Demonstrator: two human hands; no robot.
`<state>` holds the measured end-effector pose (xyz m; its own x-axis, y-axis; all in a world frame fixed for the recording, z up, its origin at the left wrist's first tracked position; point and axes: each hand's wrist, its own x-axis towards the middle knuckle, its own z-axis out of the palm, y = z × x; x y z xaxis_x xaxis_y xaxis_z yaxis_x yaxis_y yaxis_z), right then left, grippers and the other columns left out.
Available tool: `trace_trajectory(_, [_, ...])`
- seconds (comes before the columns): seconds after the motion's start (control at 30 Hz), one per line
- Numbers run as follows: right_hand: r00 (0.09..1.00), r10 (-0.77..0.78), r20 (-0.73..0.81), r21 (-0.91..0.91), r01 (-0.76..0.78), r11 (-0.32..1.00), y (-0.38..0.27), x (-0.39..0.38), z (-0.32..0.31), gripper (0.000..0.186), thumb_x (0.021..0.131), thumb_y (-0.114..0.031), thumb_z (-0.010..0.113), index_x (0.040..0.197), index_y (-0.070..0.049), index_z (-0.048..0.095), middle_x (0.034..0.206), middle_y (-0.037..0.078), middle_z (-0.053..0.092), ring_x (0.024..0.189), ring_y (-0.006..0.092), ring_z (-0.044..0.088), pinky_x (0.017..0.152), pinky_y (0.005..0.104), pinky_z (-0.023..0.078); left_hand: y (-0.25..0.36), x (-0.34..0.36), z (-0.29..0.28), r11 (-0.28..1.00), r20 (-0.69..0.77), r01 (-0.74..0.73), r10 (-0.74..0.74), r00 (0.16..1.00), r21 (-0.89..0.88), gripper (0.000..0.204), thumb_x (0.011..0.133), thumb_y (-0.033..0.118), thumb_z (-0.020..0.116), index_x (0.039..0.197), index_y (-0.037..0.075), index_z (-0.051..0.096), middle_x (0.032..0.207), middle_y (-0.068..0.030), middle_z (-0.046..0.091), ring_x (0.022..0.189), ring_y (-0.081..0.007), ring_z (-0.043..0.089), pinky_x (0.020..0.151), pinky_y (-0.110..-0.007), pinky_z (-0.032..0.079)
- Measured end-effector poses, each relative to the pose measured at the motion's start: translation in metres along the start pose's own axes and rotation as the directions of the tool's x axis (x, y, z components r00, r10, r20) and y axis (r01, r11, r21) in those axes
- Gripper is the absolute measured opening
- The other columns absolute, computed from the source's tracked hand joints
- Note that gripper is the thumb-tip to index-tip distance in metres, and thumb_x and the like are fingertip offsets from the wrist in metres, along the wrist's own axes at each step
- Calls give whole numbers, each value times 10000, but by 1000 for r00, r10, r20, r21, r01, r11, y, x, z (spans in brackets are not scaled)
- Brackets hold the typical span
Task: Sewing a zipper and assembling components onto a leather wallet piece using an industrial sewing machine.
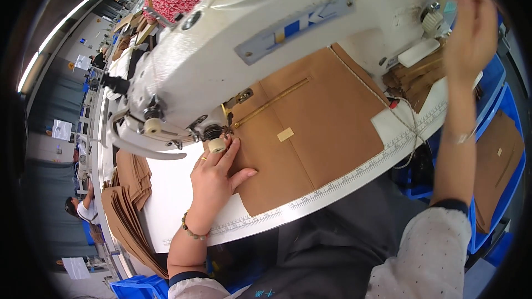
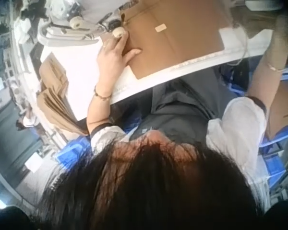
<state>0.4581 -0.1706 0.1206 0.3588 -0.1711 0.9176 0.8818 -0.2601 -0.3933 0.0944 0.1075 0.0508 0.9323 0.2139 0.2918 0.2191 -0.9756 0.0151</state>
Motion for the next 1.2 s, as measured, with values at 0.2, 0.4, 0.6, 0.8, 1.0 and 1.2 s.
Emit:
trace_trajectory(0.2, [450, -223, 865, 177, 143, 974, -127, -116, 68, 392, 865, -506, 754, 929, -119, 769, 775, 35, 710, 629, 276, 670, 550, 376, 524, 0, 2, 0, 998, -66, -55, 55, 996, 6, 703, 753, 521, 806, 1265, 48, 723, 1148, -109, 725, 976, -285, 699, 856, -383, 577])
trace_trajectory(0.4, [700, -291, 652, 193, 218, 957, -133, -123, 116, 376, 884, -524, 722, 1008, -178, 798, 849, 24, 733, 759, 271, 703, 656, 419, 546, -1, 1, -1, 999, -76, -43, 42, 996, -4, 666, 768, 520, 797, 1235, 48, 732, 1178, -139, 717, 1086, -311, 695, 917, -379, 566])
trace_trajectory(0.6, [651, -236, 722, 105, 234, 967, -129, -136, 111, 383, 885, -508, 720, 1044, -169, 797, 958, 23, 747, 858, 277, 702, 742, 431, 544, -3, -2, 3, 999, -67, -32, 32, 997, 3, 651, 786, 547, 776, 1186, 35, 738, 1258, -149, 703, 1195, -309, 675, 968, -393, 553])
trace_trajectory(0.8, [657, -317, 683, 135, 313, 940, -123, -136, 115, 385, 904, -483, 709, 1064, -143, 795, 1018, 42, 746, 924, 299, 690, 797, 447, 527, -2, -4, 4, 999, -97, -47, 45, 994, -9, 655, 784, 550, 776, 1173, 25, 734, 1282, -138, 697, 1189, -288, 680, 975, -403, 552])
trace_trajectory(1.0, [483, -333, 810, 283, 174, 943, -120, -134, 110, 335, 920, -446, 702, 1017, -139, 796, 1082, 57, 740, 1022, 327, 664, 905, 505, 480, -3, -4, 4, 998, -115, -56, 54, 992, -12, 672, 774, 546, 780, 1184, 17, 727, 1289, -138, 696, 1131, -289, 693, 962, -389, 557])
trace_trajectory(1.2, [476, -505, 720, 331, 404, 853, -118, -131, 106, 313, 909, -437, 719, 908, -130, 776, 1010, 62, 735, 953, 297, 680, 811, 492, 506, -6, -5, 7, 999, -76, -28, 25, 997, -41, 711, 812, 572, 737, 1261, 21, 702, 1316, -153, 684, 1159, -308, 672, 992, -401, 538])
